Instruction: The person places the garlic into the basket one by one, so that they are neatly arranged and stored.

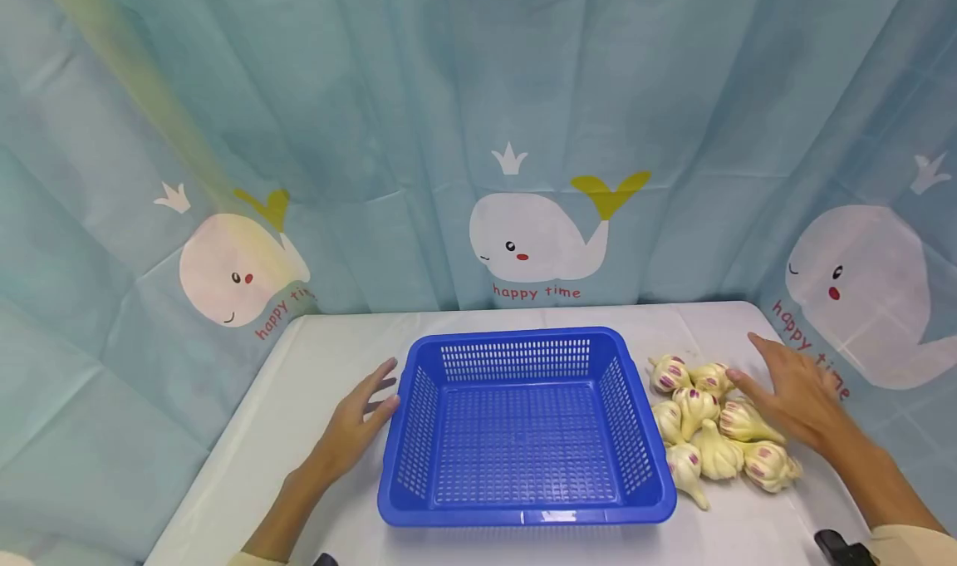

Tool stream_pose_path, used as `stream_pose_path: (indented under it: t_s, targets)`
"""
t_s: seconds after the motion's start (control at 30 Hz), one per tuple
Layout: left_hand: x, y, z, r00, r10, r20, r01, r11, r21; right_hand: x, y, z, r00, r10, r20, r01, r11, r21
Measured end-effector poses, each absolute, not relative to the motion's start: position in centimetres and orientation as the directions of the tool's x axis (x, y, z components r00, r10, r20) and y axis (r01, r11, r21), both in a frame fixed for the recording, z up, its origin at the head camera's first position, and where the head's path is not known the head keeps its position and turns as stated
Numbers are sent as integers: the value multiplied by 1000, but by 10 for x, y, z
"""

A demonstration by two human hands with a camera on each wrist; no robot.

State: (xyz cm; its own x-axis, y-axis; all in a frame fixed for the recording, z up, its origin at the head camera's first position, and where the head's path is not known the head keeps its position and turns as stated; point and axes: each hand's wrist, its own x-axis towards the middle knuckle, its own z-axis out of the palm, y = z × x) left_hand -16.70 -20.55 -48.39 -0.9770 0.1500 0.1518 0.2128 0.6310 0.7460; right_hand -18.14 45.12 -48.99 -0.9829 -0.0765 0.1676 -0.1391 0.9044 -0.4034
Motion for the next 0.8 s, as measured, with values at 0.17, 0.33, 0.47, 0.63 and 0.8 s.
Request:
stream_pose_path:
  t_s: [0.17, 0.33, 0.47, 0.63, 0.8]
  targets:
    - [-147, -193, -490, -973, 165, 159, 225, 551, 804, -166, 449, -489, -990, -71, 122, -124, 850, -511]
    - [-140, -188, -494, -961, 195, 195, 269, 511, 816, -152, 449, -487, -997, -31, 72, -64, 850, -523]
    - [-138, -187, -494, -960, 192, 206, 275, 491, 826, -139, 451, -486, -999, -38, 25, -45, 844, -534]
    - [-136, -186, -495, -960, 192, 206, 273, 463, 843, -125, 452, -488, -999, -30, -25, -12, 847, -531]
    - [-137, -185, -497, -953, 196, 231, 297, 460, 837, -115, 450, -492, -999, -14, -34, 5, 855, -519]
